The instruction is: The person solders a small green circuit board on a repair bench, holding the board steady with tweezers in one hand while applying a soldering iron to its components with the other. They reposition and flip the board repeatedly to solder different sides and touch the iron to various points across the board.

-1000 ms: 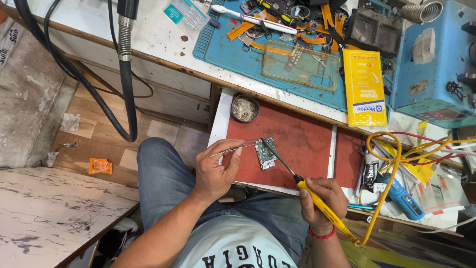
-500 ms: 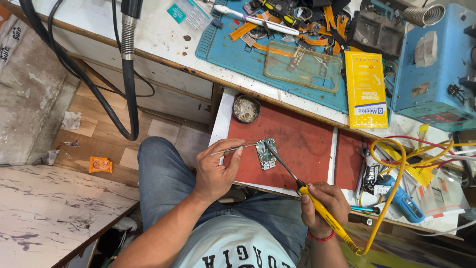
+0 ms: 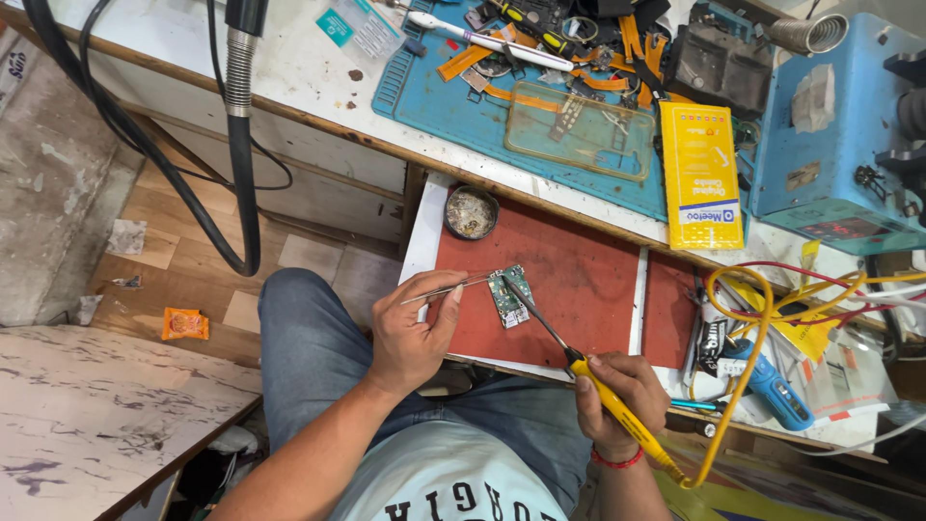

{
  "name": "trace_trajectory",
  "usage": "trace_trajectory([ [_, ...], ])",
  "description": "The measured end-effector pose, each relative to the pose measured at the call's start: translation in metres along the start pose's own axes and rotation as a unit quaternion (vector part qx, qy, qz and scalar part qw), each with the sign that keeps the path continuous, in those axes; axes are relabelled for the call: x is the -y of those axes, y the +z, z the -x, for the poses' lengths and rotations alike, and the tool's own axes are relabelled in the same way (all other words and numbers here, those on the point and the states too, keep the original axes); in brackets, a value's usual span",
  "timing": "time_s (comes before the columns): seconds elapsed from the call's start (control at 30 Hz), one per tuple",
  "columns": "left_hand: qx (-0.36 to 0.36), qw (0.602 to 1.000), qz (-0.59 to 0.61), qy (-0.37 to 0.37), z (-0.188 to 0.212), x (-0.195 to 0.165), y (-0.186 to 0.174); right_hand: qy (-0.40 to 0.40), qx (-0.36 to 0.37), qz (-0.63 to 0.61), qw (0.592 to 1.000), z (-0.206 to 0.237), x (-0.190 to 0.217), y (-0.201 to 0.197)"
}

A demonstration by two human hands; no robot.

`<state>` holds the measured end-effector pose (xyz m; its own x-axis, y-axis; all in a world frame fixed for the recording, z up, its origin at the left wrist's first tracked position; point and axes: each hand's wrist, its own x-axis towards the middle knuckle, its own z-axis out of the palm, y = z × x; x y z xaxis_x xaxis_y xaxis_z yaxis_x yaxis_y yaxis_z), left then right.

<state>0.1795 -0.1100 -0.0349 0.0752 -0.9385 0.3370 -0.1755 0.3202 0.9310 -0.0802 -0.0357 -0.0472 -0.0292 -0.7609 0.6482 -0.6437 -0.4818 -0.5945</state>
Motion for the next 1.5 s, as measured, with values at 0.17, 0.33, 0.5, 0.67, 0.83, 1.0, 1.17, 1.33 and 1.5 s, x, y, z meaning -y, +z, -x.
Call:
trace_trajectory([
  [0.17, 0.001, 1.000, -0.004, 0.000, 0.000, -0.001, 0.002, -0.001, -0.008, 0.010, 1.000, 0.001, 0.000, -0.002],
  [0.33, 0.001, 1.000, 0.004, -0.004, 0.001, -0.001, 0.004, -0.001, 0.004, 0.016, 1.000, -0.002, 0.000, -0.002],
  [0.5, -0.002, 1.000, 0.001, 0.003, 0.001, 0.000, 0.005, 0.005, 0.003, 0.000, 1.000, -0.003, -0.001, -0.003],
  [0.67, 0.002, 1.000, 0.005, -0.001, 0.000, 0.000, 0.005, 0.005, 0.001, 0.002, 1.000, -0.003, -0.002, -0.002],
  [0.83, 0.006, 1.000, 0.004, 0.000, -0.001, -0.001, 0.003, 0.004, -0.004, -0.012, 1.000, -0.003, -0.002, -0.001],
  [1.0, 0.004, 1.000, -0.002, -0.009, 0.000, 0.001, 0.007, 0.004, 0.002, -0.013, 1.000, 0.000, -0.006, -0.002],
  [1.17, 0.003, 1.000, -0.022, -0.008, 0.002, -0.005, 0.013, 0.009, -0.002, -0.014, 1.000, -0.004, -0.005, -0.014],
  [1.33, 0.023, 0.998, -0.060, -0.020, -0.013, -0.029, 0.013, 0.007, 0.002, -0.023, 1.000, -0.023, 0.004, -0.024],
  [1.5, 0.025, 0.998, 0.007, -0.051, -0.016, -0.040, 0.021, 0.004, -0.030, -0.032, 0.999, -0.032, 0.009, -0.034],
])
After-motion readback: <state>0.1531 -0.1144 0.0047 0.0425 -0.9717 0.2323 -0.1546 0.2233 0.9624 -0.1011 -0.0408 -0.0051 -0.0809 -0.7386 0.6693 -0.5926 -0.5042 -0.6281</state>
